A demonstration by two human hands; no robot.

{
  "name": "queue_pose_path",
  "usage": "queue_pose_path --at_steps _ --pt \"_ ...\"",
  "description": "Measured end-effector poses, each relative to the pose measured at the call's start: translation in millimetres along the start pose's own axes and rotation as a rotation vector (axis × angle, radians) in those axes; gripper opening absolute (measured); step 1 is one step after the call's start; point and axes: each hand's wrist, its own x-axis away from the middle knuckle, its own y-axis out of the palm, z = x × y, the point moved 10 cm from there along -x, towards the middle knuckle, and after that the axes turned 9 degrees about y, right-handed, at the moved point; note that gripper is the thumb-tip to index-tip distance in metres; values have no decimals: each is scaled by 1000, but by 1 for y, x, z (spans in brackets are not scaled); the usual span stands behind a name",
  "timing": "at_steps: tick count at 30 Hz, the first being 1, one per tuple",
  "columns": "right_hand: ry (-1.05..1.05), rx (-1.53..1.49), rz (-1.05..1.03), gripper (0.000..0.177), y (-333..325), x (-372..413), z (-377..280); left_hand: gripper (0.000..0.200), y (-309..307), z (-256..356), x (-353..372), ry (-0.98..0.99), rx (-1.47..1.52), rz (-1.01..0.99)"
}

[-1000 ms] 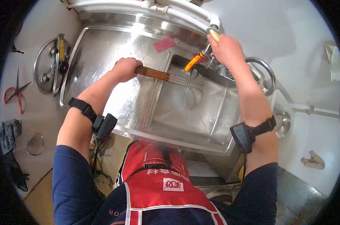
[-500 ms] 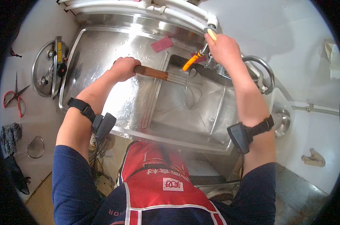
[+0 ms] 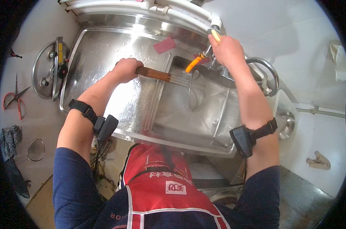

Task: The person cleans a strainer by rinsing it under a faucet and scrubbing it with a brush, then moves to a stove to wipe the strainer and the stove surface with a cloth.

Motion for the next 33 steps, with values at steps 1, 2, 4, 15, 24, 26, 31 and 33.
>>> queue_pose_path --at_steps 1,2,4,15,24,26,31,33 --pt "0 0 0 55 1 0 0 38 0 1 0 2 -6 -6" --pt "2 0 7 59 1 0 0 38 0 1 0 4 -12 -12" --pt "4 1 13 62 0 0 0 38 0 1 0 1 -12 -14" --pt "44 -40 32 60 -2 2 1 37 1 1 -1 -19 -16 -38" --pt "85 -51 2 62 -3 4 1 37 2 -1 -1 -1 -21 -17" --pt "92 -54 11 62 -1 1 4 37 2 0 -1 -8 -19 -36" --pt "100 -51 14 63 -1 0 4 36 -1 1 0 4 -14 7" --pt "108 -58 2 63 0 0 4 36 -1 0 -1 7 -8 16"
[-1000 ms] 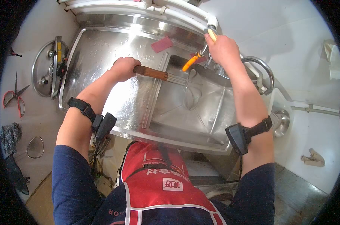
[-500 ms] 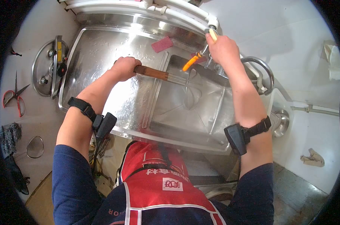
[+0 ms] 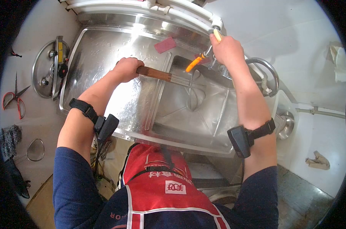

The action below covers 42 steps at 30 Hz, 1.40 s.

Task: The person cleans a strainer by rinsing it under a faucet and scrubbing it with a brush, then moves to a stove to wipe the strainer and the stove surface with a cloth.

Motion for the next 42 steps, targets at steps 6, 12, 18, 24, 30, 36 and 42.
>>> queue_pose_path --at_steps 6,12,18,24,30,36,42 --pt "25 10 -8 64 0 0 2 37 2 -1 0 -14 -18 -26" --pt "58 30 -5 66 -1 -4 4 36 1 -1 0 -8 -12 -27" --pt "126 32 -36 66 -3 -4 8 36 0 0 0 -21 -16 -36" --pt "145 31 -42 67 -3 -3 8 37 -1 0 0 -10 -20 -35" --pt "128 -26 -67 66 -13 5 13 36 6 -10 -6 -26 -3 -34" --pt "-127 -736 67 41 2 60 78 33 18 -14 -21 22 -35 16" --pt "99 -816 -320 31 101 116 106 36 10 0 -31 52 -48 11"
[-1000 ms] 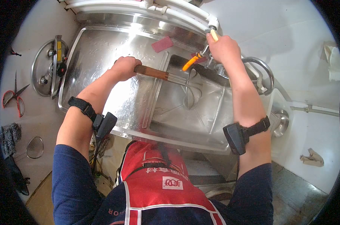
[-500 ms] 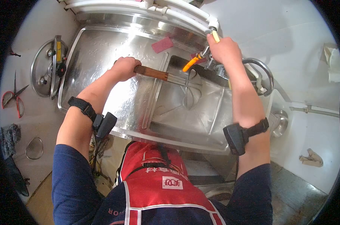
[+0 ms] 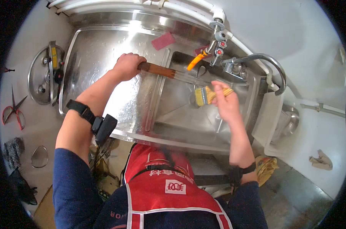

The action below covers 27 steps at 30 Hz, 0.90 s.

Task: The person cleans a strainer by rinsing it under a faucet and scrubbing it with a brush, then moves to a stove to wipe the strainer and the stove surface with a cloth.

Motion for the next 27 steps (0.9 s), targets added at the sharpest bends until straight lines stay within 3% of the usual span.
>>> queue_pose_path --at_steps 3,6,8,11,15,17,21,23,24,26,27 --pt "116 -51 -76 33 19 5 12 38 -5 10 12 -18 42 -75" --pt "-60 -99 -45 30 12 -4 -9 37 -23 8 19 -42 37 -84" --pt "-394 295 157 26 -7 -1 -37 34 -20 -8 25 -56 70 -68" --pt "-253 141 228 23 -35 -19 -38 35 -28 -1 26 -70 67 -71" --pt "-319 64 347 27 -60 -40 -104 37 -33 15 27 -32 31 -43" --pt "-465 239 410 31 -59 -42 -140 37 -36 24 30 -82 -7 -94" --pt "-482 152 416 33 -57 -31 -159 36 -39 38 38 -74 -46 -82" --pt "-617 138 529 34 -67 -7 -160 36 -42 45 41 -56 -33 -97" --pt "-619 136 526 34 -67 3 -155 36 -43 44 43 -60 -33 -97" --pt "-136 8 264 36 -54 -10 -101 36 -47 42 42 -50 -24 -72" --pt "-137 6 263 36 -48 -10 -86 36 -47 41 41 -51 -25 -71"
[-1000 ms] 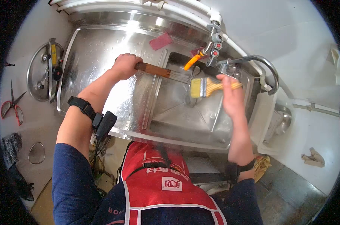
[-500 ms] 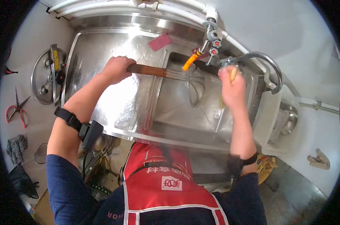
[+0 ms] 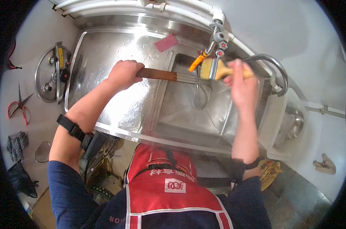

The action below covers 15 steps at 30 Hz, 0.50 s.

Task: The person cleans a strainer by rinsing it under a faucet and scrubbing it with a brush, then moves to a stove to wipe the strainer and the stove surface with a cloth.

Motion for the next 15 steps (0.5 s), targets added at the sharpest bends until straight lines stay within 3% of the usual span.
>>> queue_pose_path --at_steps 2,3,5,8,10,12,15 --pt "245 -463 -109 36 31 1 70 36 -2 -3 -3 5 3 34" --pt "244 -472 -107 36 41 1 84 36 -3 -3 -3 6 -6 33" --pt "415 -851 -182 34 78 4 118 36 0 -6 -4 -32 33 20" --pt "480 -975 -306 33 125 8 146 35 9 -9 -6 19 44 45" --pt "430 -909 -273 32 116 3 172 35 9 -9 -5 16 25 34" --pt "378 -565 -92 31 71 -10 189 34 9 -8 0 3 10 31" --pt "334 -633 -121 30 62 -1 164 32 10 -2 -6 -8 11 18"
